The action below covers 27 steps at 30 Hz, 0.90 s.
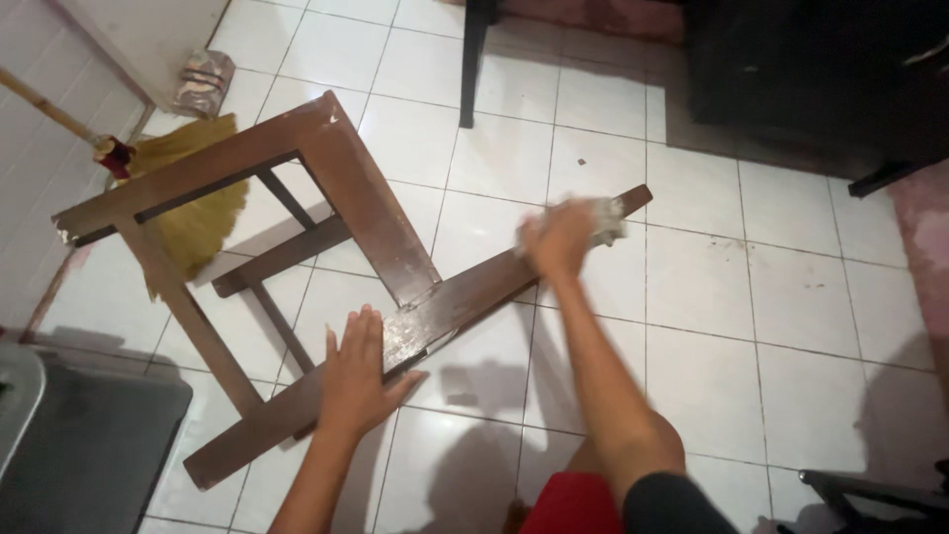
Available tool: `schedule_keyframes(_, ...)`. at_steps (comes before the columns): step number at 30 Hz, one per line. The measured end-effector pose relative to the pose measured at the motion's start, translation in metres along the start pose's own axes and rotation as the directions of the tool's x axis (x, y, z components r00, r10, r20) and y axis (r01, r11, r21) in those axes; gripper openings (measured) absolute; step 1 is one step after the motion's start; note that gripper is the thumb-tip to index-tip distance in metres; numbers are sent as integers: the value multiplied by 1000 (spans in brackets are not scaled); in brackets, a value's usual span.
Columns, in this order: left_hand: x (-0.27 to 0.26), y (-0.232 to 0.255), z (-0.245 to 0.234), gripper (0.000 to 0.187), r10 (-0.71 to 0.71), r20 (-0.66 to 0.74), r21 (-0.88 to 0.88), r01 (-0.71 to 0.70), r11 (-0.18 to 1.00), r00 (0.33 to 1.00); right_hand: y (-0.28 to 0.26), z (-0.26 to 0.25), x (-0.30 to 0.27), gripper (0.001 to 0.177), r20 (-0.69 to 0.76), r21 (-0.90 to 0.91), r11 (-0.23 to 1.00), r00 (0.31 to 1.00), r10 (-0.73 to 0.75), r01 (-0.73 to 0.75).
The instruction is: The person wipes down the seat, backrest, and legs of a wooden chair using a cloth.
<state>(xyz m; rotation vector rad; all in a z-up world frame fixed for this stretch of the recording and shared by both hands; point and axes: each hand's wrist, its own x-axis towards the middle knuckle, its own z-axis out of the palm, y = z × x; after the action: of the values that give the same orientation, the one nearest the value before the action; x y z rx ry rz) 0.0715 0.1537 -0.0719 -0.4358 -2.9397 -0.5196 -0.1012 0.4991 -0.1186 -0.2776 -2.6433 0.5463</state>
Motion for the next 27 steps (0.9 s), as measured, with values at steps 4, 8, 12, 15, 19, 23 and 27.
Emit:
schedule_keyframes(4,9,6,8,110,-27,-22,2,27,1000,999,-109,-10,-80,42,374,57,992,924,81,-111)
schedule_keyframes(8,10,6,8,115,-91,39,16,91,996,995,-156,-16,-152,64,70,154,892,895,-440,426)
schedule_keyframes(12,13,7,11,118,-104,86,96,96,991,991,-120,-23,-137,62,207,220,873,854,-478,435)
schedule_keyframes(15,13,10,12,121,-125,95,148,110,983,988,-75,-30,-95,56,353,98,964,897,-265,246)
schedule_keyframes(19,14,10,13,121,-136,116,185,113,976,984,7,-20,-30,51,163,-63,994,984,-74,86)
schedule_keyframes(23,13,11,14,123,-105,90,190,86,978,990,106,-1,53,43,40,-77,996,998,-52,55)
schedule_keyframes(27,14,9,15,124,-139,121,214,111,970,983,164,7,86,39,-66,80,997,998,4,2)
